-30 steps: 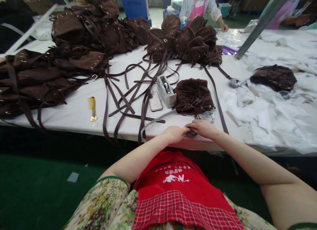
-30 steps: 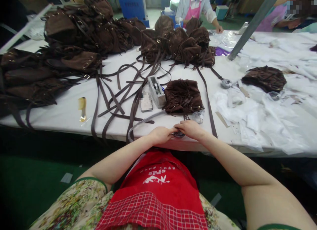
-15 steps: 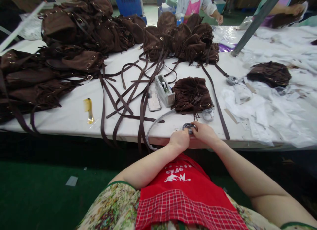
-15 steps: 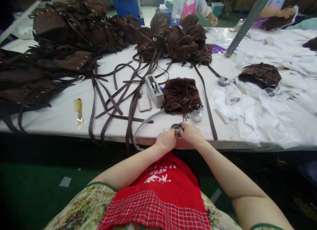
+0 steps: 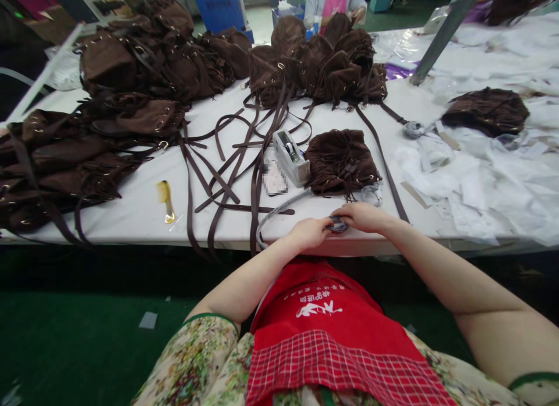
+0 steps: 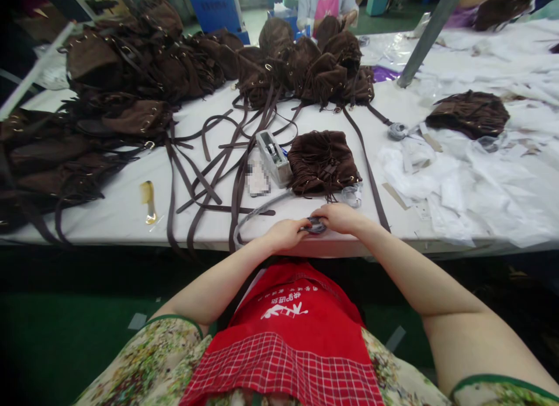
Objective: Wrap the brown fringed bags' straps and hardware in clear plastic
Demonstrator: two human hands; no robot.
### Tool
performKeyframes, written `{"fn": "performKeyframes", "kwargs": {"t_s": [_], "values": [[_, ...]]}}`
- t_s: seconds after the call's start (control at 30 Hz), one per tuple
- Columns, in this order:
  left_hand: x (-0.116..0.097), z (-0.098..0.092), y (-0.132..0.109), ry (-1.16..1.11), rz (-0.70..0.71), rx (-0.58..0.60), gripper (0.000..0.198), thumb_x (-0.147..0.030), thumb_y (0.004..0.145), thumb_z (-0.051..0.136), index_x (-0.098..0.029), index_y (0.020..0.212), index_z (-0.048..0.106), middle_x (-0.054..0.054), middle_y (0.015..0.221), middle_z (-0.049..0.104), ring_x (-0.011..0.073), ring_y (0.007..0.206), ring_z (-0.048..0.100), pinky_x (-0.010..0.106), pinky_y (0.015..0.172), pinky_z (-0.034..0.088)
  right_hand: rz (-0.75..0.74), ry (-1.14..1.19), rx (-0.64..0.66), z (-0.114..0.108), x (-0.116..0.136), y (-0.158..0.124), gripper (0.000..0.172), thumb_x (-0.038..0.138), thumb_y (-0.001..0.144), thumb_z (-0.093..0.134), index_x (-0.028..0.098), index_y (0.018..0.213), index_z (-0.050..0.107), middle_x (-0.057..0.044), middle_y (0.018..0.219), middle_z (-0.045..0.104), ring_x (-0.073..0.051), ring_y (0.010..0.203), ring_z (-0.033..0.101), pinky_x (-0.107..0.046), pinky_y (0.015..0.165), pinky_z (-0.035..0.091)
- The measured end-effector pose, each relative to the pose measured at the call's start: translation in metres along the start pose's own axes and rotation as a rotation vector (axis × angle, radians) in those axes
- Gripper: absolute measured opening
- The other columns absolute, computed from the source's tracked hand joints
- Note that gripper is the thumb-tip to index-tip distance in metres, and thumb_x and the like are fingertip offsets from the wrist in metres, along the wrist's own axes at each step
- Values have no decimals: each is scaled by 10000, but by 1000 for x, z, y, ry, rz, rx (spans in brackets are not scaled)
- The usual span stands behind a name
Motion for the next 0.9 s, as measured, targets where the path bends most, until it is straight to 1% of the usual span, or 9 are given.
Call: {"fn": "performKeyframes", "kwargs": {"t_s": [0.13, 0.2, 0.27, 0.33, 0.47, 0.6, 0.73, 0.8, 0.9], "values": [[-18, 19, 3, -10, -137, -84, 297, -341, 919, 388, -228, 1144, 546, 80, 970, 695, 241, 885, 664, 333, 757, 510, 296, 45, -107, 11, 12, -1, 363, 353, 924, 384, 201, 1163, 610, -99, 1014, 710, -232, 894, 646, -286, 738, 424], [-26, 28, 4, -36, -199, -137, 290, -303, 917, 373, -193, 1135, 530, 100, 934, 692, 250, 855, 668, 345, 735, 515, 432, 69, -167, 19, 22, -4, 378, 378, 921, 387, 187, 1183, 580, -114, 991, 710, -238, 875, 648, -287, 710, 417], [-31, 33, 5, -69, -230, -163, 291, -284, 916, 369, -170, 1141, 513, 111, 912, 691, 257, 838, 671, 353, 721, 518, 527, 93, -206, 25, 31, -5, 366, 358, 895, 429, 190, 1192, 562, -112, 986, 709, -239, 864, 647, -283, 685, 410], [-30, 33, 6, -98, -223, -144, 293, -300, 919, 376, -166, 1141, 513, 114, 917, 692, 260, 852, 669, 355, 730, 519, 564, 109, -226, 28, 35, -5, 347, 330, 873, 453, 200, 1174, 565, -102, 976, 710, -235, 855, 645, -277, 660, 401], [-14, 20, 2, -144, -136, -73, 336, -379, 924, 415, -221, 1204, 510, 75, 1002, 693, 220, 904, 660, 310, 784, 505, 466, 75, -206, 23, 32, -3, 321, 312, 856, 465, 220, 1139, 587, -83, 942, 717, -226, 840, 643, -267, 642, 390], [4, 4, -6, -146, -83, 8, 352, -402, 918, 438, -277, 1235, 524, 16, 957, 703, 172, 861, 658, 256, 779, 493, 235, 17, -132, 14, 23, 3, 343, 288, 855, 464, 243, 1167, 599, -70, 1018, 714, -222, 881, 643, -271, 708, 407], [9, -4, -12, -32, -53, 34, 331, -394, 917, 428, -293, 1207, 550, 22, 952, 704, 191, 871, 662, 280, 784, 497, 20, 1, -27, 5, 16, 9, 366, 291, 873, 460, 273, 1213, 595, -47, 1104, 696, -210, 950, 635, -268, 774, 414], [4, -2, -12, 16, -64, 17, 308, -376, 921, 413, -266, 1166, 564, 47, 966, 704, 217, 886, 667, 310, 784, 505, 9, -10, -3, 3, 18, 10, 352, 315, 882, 459, 285, 1203, 602, -44, 1088, 701, -214, 950, 638, -273, 780, 416], [-8, 10, -9, 20, -124, -34, 284, -344, 930, 383, -202, 1101, 560, 94, 950, 702, 246, 871, 677, 344, 752, 521, 190, -33, -68, 6, 27, 9, 356, 378, 896, 438, 247, 1187, 597, -82, 1019, 713, -237, 893, 651, -293, 738, 423]]}}
Point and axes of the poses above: each hand's wrist, its own y-axis towards the middle knuckle, its own z-axis out of the palm, x = y × z, the point moved 2 cm from there along y, towards the middle knuckle
